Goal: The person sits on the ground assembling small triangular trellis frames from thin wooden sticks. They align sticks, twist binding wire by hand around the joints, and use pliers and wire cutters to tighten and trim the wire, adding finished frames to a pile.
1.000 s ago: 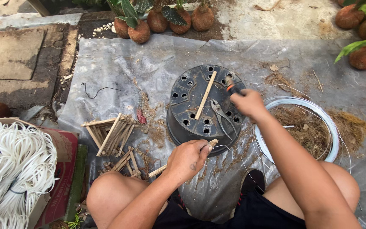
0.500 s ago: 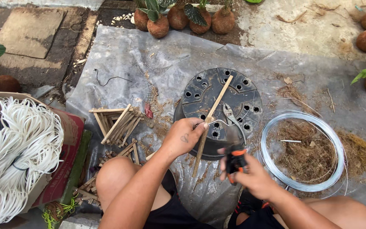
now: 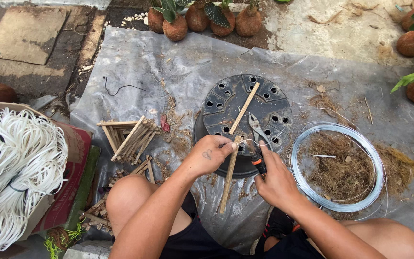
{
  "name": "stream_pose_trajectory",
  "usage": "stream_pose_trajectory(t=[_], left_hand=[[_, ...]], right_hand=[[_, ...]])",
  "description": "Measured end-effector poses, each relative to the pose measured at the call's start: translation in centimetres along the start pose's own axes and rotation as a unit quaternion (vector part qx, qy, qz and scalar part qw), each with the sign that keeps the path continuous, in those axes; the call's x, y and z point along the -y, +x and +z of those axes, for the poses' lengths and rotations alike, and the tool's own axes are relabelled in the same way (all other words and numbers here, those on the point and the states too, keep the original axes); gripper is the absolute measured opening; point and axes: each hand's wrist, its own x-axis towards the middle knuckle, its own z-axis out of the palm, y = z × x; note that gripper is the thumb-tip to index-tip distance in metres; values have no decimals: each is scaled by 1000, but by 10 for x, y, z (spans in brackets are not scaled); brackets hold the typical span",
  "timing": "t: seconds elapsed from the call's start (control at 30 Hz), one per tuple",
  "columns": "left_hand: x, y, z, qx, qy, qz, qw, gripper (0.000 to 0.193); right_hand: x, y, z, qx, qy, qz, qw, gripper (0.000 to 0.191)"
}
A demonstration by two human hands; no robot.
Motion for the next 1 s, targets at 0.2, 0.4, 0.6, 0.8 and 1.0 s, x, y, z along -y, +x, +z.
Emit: stream_pose_trajectory(t=[0.2, 0.4, 0.6, 0.8, 1.0], left_hand=[[4, 2, -4, -9, -10, -11, 1000, 34], [4, 1, 0, -12, 12, 6, 1000, 34], [9, 1, 3, -14, 16, 5, 1000, 35], [13, 3, 6, -23, 20, 7, 1000, 35], [13, 5, 6, -1, -9, -48, 999, 35]], right_hand=[[-6, 0, 4, -41, -8, -43, 998, 92], [-10, 5, 7, -96, -57, -112, 987, 94], [-10, 4, 9, -133, -114, -147, 973, 93], [-7, 4, 5, -151, -159, -170, 961, 91], [-1, 4, 1, -75, -180, -112, 974, 90]])
